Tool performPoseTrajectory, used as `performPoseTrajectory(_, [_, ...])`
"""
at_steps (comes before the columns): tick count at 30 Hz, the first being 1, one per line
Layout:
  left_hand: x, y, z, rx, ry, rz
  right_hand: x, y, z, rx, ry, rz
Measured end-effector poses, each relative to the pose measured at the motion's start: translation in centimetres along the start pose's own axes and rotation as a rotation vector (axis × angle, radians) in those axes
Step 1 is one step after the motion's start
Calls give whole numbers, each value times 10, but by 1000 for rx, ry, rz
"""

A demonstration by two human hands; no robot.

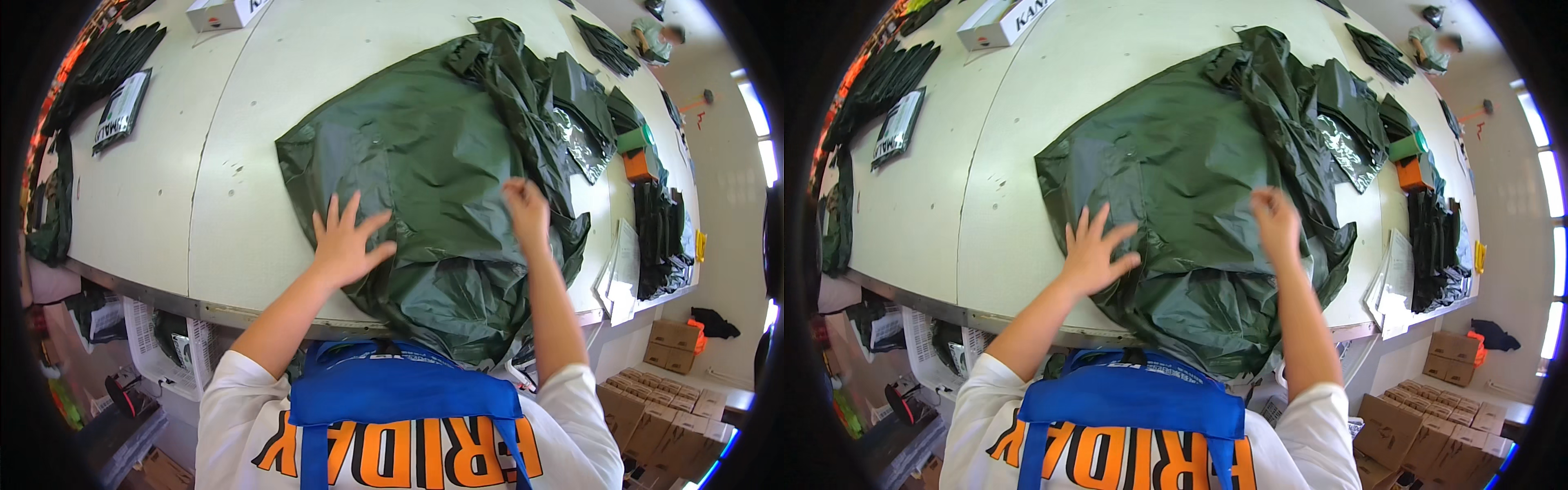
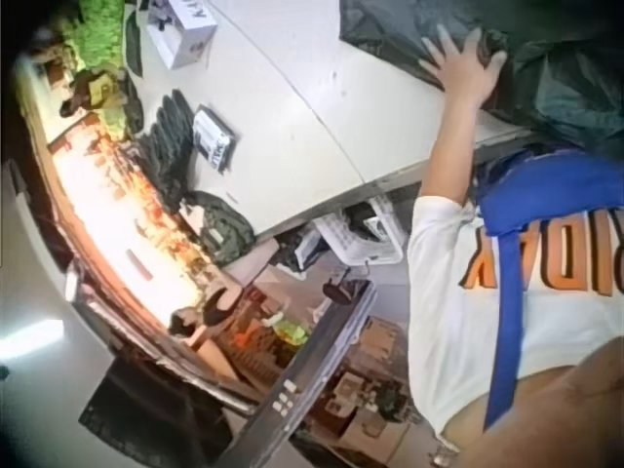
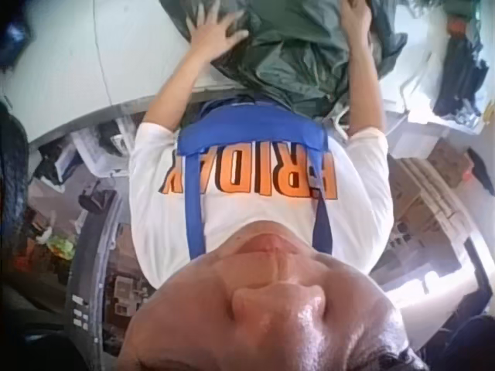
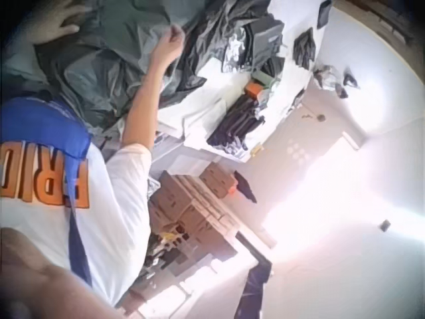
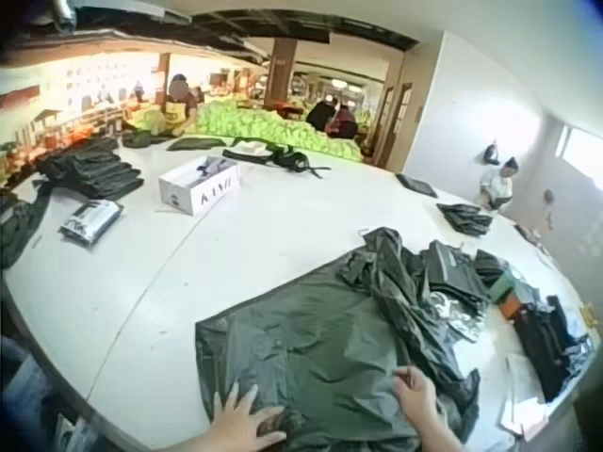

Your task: The person folds multiple dark green garments on a white table, aligning edges and smoothing the fabric. They place folded items into a white basket and continue folding additional garments from a pile on the table.

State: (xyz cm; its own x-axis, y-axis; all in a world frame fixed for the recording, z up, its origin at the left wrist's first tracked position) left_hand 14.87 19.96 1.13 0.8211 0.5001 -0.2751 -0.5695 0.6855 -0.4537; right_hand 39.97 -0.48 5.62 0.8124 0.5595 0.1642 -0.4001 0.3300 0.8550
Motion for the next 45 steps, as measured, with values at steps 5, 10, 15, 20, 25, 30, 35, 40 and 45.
performPoseTrajectory(5, [-32,43,-39,315,72,199,99,-27,62,-696,-280,114])
performPoseTrajectory(10, [-44,67,0,321,93,333,130,-51,53,-457,175,-93])
performPoseTrajectory(15, [31,-19,0,-871,158,167,37,39,29,515,343,-240])
performPoseTrajectory(20, [98,-126,-22,-2223,533,205,-52,52,46,777,485,-354])
performPoseTrajectory(25, [68,-90,26,-1964,-151,38,-125,-18,51,90,745,-417])
performPoseTrajectory(30, [25,-108,65,-1628,-231,-241,-70,28,87,344,6,-208])
performPoseTrajectory(35, [-23,-138,95,-854,-493,-498,-35,99,5,1288,130,-214])
performPoseTrajectory(40, [-48,-134,82,-977,-100,-580,-29,117,17,837,18,-173])
performPoseTrajectory(45, [-70,-138,61,-943,251,-607,-52,112,-3,604,164,-121])
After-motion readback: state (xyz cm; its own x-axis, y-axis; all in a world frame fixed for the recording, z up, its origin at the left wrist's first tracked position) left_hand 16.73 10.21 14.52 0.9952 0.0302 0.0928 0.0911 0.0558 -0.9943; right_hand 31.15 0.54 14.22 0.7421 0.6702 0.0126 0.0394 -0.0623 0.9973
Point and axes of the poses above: each hand's wrist, its own x-axis towards the middle knuckle, its own z-axis out of the back of the hand, y = z × x, the point moved 10 cm from there along x, towards the middle knuckle, and after that the axes turned 9 degrees about z, right-handed, at the moved point
